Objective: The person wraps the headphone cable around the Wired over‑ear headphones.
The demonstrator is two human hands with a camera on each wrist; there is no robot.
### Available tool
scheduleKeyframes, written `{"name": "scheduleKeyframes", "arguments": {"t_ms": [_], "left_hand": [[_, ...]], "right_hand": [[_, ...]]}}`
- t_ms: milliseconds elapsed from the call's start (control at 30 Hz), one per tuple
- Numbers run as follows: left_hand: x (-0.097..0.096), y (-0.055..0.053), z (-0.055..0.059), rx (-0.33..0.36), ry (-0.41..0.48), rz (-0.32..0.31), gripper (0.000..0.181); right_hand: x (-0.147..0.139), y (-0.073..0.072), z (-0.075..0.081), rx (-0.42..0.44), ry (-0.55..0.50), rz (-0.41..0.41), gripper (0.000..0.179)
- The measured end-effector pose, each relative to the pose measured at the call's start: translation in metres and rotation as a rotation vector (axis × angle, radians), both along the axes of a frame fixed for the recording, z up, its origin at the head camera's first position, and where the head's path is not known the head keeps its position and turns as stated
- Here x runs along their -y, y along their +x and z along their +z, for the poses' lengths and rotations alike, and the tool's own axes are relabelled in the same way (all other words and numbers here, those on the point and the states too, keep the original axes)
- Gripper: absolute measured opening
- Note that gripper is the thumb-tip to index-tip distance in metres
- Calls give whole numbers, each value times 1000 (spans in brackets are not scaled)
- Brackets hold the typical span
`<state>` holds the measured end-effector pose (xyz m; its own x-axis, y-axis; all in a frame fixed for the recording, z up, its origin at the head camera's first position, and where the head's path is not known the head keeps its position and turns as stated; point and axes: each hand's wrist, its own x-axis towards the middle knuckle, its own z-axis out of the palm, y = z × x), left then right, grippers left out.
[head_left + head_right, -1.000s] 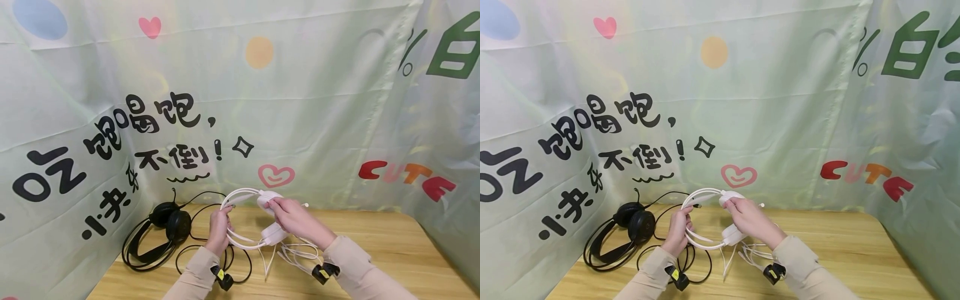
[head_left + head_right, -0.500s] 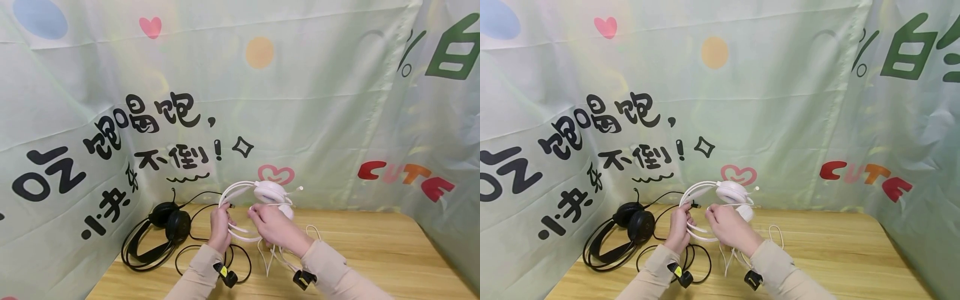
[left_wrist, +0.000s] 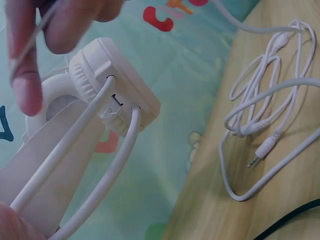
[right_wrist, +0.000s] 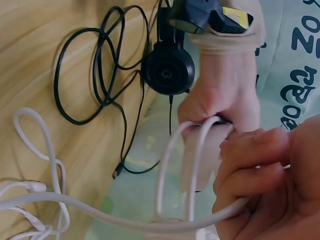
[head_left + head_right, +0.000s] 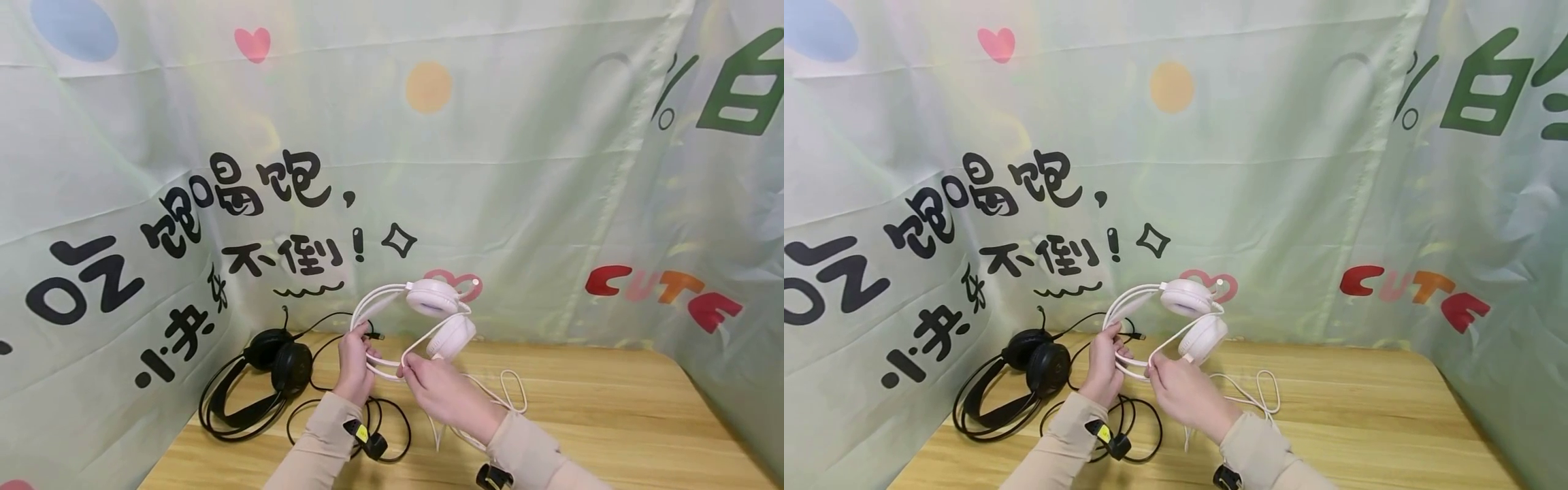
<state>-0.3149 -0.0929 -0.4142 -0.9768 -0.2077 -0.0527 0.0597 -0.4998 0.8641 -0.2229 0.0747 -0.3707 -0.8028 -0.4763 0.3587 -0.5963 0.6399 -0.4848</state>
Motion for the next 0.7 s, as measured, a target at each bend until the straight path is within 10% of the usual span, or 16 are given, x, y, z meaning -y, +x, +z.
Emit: {"name": "scheduleKeyframes", "arguments": {"t_ms": [700], "left_hand": [[9, 2, 14, -44, 125, -100, 5]], "right_hand": [[-12, -3, -20, 252, -153, 50, 32]]}}
